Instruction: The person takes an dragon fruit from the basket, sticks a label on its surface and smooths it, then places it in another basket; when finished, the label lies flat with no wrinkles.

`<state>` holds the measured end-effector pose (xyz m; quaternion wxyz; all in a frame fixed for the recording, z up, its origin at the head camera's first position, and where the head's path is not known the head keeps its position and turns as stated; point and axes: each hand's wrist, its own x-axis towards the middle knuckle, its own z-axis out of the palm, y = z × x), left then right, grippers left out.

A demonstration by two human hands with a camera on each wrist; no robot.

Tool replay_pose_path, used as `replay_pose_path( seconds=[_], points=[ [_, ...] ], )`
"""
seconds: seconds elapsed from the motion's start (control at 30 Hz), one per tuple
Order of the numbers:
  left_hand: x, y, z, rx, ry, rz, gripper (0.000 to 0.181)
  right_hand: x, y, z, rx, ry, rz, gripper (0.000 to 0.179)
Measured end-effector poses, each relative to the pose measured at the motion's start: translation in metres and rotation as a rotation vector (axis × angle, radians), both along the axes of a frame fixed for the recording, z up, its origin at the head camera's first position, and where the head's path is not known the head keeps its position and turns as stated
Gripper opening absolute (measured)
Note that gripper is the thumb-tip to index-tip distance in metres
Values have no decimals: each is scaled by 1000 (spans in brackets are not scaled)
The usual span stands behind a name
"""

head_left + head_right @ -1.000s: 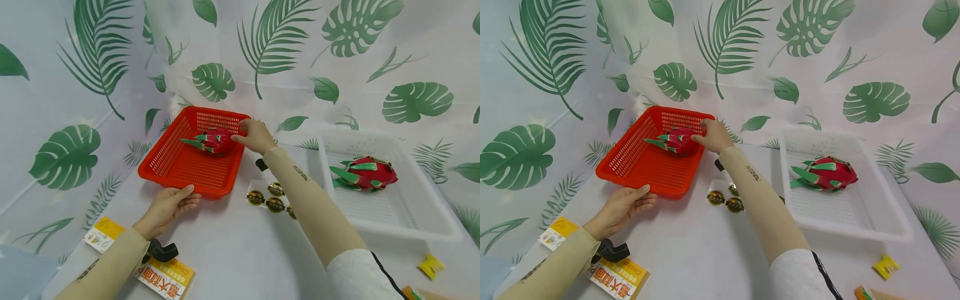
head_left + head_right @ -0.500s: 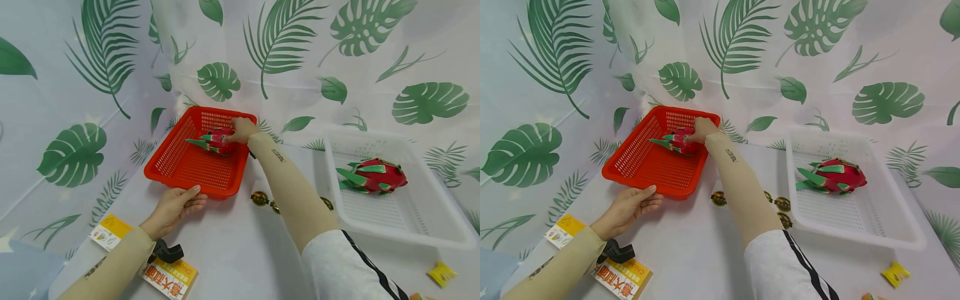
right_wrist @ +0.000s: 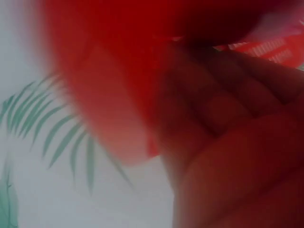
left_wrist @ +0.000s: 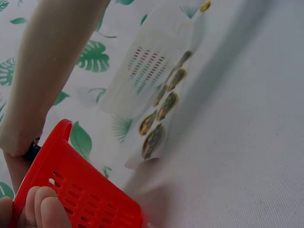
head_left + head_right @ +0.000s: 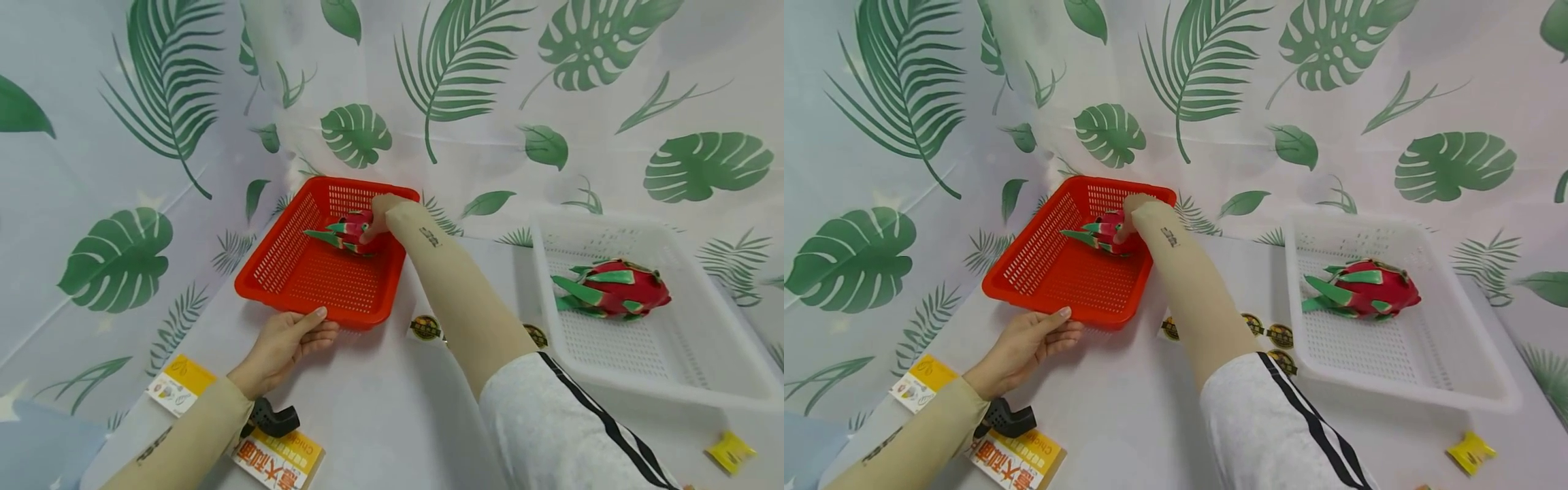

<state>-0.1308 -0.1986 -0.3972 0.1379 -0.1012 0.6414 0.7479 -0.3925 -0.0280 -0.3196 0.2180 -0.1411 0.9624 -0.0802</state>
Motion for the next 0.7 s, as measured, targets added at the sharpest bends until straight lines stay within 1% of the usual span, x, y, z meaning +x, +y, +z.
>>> replay_pose_path(
  seconds=[0.1,0.27,0.5,0.7],
  points=[
    [0,-1,-2,12,3,4,41,-5,-6,-2,-7,-11,-23,72],
    [-1,-1,-3,19,3,13,42,-13,-12,-7,-15,-16,-35,67],
    [0,-1,-2,11,1,13,44,-23,-19,-22,-34,-60,-72,72],
    [0,0,-2,10,4,14,43,-31,-21,-30,-58,-38,-56,74]
  ],
)
